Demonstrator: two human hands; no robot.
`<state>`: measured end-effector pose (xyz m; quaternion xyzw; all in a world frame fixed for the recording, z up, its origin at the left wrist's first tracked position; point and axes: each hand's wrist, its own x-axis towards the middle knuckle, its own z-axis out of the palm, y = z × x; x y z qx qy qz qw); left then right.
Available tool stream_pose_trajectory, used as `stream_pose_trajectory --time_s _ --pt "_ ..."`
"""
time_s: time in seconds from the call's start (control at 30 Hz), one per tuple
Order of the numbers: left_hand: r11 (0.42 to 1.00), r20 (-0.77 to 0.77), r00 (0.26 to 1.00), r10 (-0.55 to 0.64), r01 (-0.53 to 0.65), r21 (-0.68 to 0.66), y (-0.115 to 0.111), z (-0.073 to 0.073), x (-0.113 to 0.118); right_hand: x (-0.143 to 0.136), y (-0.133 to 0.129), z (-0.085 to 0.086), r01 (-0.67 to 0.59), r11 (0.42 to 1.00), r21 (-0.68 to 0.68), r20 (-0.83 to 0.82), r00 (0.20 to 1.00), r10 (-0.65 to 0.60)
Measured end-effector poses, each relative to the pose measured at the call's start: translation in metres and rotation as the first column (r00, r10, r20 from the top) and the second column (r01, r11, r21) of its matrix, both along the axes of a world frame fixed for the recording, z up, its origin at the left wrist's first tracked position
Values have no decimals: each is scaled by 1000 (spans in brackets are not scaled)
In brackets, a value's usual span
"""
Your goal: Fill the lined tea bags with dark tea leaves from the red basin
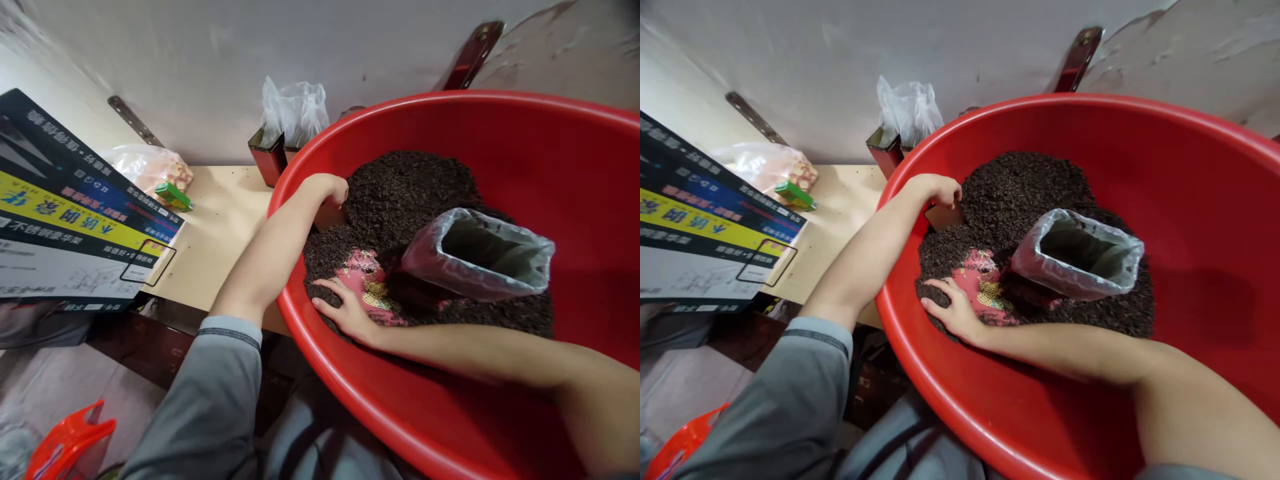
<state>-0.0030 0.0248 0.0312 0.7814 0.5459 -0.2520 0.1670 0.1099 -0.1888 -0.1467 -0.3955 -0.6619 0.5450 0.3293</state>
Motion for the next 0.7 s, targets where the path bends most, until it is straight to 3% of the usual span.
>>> stream_pose_trajectory --time_s 0.13,0.23,0.33,0.43,0.53,0.7 --pt "1000 -27 1000 -14 14 -7 2 -4 -2 -6 14 -3 16 1000 26 -70 997 -14" --pt "1000 -26 1000 8 -8 -3 1 -5 -3 -7 25 1 -8 997 -81 -92 996 1" --pt "1000 -19 1000 16 -16 -8 -1 -4 -5 -3 35 17 -16 981 -192 -120 993 -7" --pt "1000 -22 1000 12 -12 1 -2 -2 -6 8 45 49 38 973 -226 -150 986 -73" --pt "1000 -21 1000 1 -1 7 -2 -1 -6 30 53 93 85 977 -196 -132 985 -112" --pt "1000 5 1000 4 -4 7 2 -1 -10 86 69 157 179 984 24 -104 979 -175"
